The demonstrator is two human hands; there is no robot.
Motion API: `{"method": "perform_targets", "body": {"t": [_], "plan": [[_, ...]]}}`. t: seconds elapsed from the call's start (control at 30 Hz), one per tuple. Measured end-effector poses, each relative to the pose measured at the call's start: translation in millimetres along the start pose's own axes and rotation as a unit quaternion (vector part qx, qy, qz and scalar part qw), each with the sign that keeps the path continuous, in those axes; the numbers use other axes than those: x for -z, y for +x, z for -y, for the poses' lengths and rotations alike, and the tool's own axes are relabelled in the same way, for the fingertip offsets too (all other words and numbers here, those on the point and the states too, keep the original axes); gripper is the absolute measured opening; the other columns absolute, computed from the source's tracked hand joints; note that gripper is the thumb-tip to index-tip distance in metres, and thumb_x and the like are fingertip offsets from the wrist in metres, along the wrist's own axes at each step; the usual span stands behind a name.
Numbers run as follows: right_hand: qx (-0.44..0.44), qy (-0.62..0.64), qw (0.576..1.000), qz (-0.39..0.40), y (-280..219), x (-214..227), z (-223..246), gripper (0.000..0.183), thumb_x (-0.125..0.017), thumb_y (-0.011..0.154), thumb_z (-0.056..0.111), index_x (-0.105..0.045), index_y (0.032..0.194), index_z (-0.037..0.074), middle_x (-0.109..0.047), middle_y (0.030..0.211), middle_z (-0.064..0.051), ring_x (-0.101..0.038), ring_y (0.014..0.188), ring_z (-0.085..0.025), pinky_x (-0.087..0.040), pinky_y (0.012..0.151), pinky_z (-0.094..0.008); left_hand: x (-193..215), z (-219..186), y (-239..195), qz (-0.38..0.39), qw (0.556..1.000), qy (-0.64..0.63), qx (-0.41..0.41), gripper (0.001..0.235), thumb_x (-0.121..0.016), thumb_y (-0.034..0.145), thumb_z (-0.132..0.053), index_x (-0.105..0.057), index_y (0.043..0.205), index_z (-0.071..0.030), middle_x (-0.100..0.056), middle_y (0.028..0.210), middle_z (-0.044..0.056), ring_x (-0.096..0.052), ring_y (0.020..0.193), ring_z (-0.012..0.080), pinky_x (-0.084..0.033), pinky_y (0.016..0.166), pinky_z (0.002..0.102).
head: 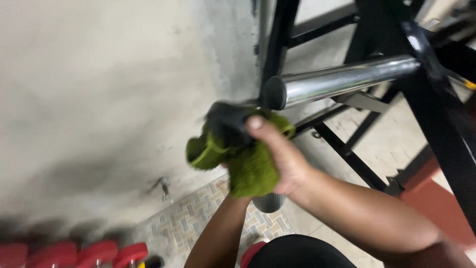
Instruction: The person cleans various parts of a gym machine using a spray bottle and a green cloth. They spray the metal frame, handles, and padded seat, then wipe them down thoroughly.
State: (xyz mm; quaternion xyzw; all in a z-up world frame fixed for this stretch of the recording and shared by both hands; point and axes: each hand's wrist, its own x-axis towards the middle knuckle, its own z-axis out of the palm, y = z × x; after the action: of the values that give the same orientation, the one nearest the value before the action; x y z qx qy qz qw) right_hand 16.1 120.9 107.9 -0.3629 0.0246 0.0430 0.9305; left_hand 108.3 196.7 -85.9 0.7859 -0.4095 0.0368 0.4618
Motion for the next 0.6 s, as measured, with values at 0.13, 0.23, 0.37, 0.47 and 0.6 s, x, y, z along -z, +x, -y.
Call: {"method": "perform_targets", "body": {"t": [0.13, 0.23, 0.37, 0.47, 0.6], "plan": [[-0.109, 0.003, 0.991, 0.076, 19, 38, -49, 0.088, -0.085, 0.076, 0.051, -0.052, 0.141, 0.002, -0.063, 0.124, -0.023, -0.06, 0.111, -0.04, -0.055, 0.092, -0.054, -5, 31, -43, -0.053, 0.996, 0.0, 0.069, 0.049, -0.072, 0.081, -0.025, -0.065, 0.126, -0.006, -0.073, 0.118, 0.013, -0.069, 0.111, 0.0261, -0.053, 0.094, 0.036], [-0.156, 0.008, 0.984, 0.087, 30, 77, -74, 0.086, -0.086, 0.082, 0.047, -0.05, 0.144, -0.001, -0.061, 0.131, -0.02, -0.059, 0.121, -0.033, -0.053, 0.103, -0.048, -4, 51, -83, -0.092, 0.988, -0.006, 0.127, 0.048, -0.071, 0.082, -0.023, -0.066, 0.126, -0.005, -0.074, 0.116, 0.012, -0.07, 0.108, 0.0247, -0.054, 0.092, 0.035], [-0.211, -0.128, 0.969, 0.002, 56, 141, -82, 0.086, -0.079, 0.069, 0.056, -0.054, 0.137, 0.01, -0.065, 0.126, -0.019, -0.066, 0.113, -0.036, -0.058, 0.091, -0.054, 28, 42, -96, -0.13, 0.973, -0.023, 0.19, 0.046, -0.069, 0.083, -0.02, -0.067, 0.125, -0.005, -0.075, 0.112, 0.012, -0.072, 0.103, 0.0228, -0.056, 0.089, 0.034], [-0.249, -0.148, 0.956, -0.039, 85, 165, -90, 0.085, -0.077, 0.069, 0.061, -0.058, 0.136, 0.013, -0.067, 0.125, -0.018, -0.066, 0.11, -0.034, -0.058, 0.086, -0.054, 52, 34, -84, -0.145, 0.952, -0.083, 0.256, 0.045, -0.069, 0.08, -0.02, -0.068, 0.122, -0.003, -0.075, 0.102, 0.012, -0.073, 0.093, 0.0231, -0.057, 0.081, 0.034], [-0.246, -0.119, 0.957, -0.099, 146, 187, -122, 0.078, -0.076, 0.073, 0.061, -0.058, 0.136, 0.018, -0.066, 0.123, -0.01, -0.064, 0.108, -0.03, -0.055, 0.084, -0.051, 69, 84, -69, -0.118, 0.918, -0.151, 0.347, 0.046, -0.067, 0.076, -0.023, -0.067, 0.118, -0.003, -0.074, 0.086, 0.013, -0.072, 0.076, 0.0236, -0.057, 0.07, 0.037]]}}
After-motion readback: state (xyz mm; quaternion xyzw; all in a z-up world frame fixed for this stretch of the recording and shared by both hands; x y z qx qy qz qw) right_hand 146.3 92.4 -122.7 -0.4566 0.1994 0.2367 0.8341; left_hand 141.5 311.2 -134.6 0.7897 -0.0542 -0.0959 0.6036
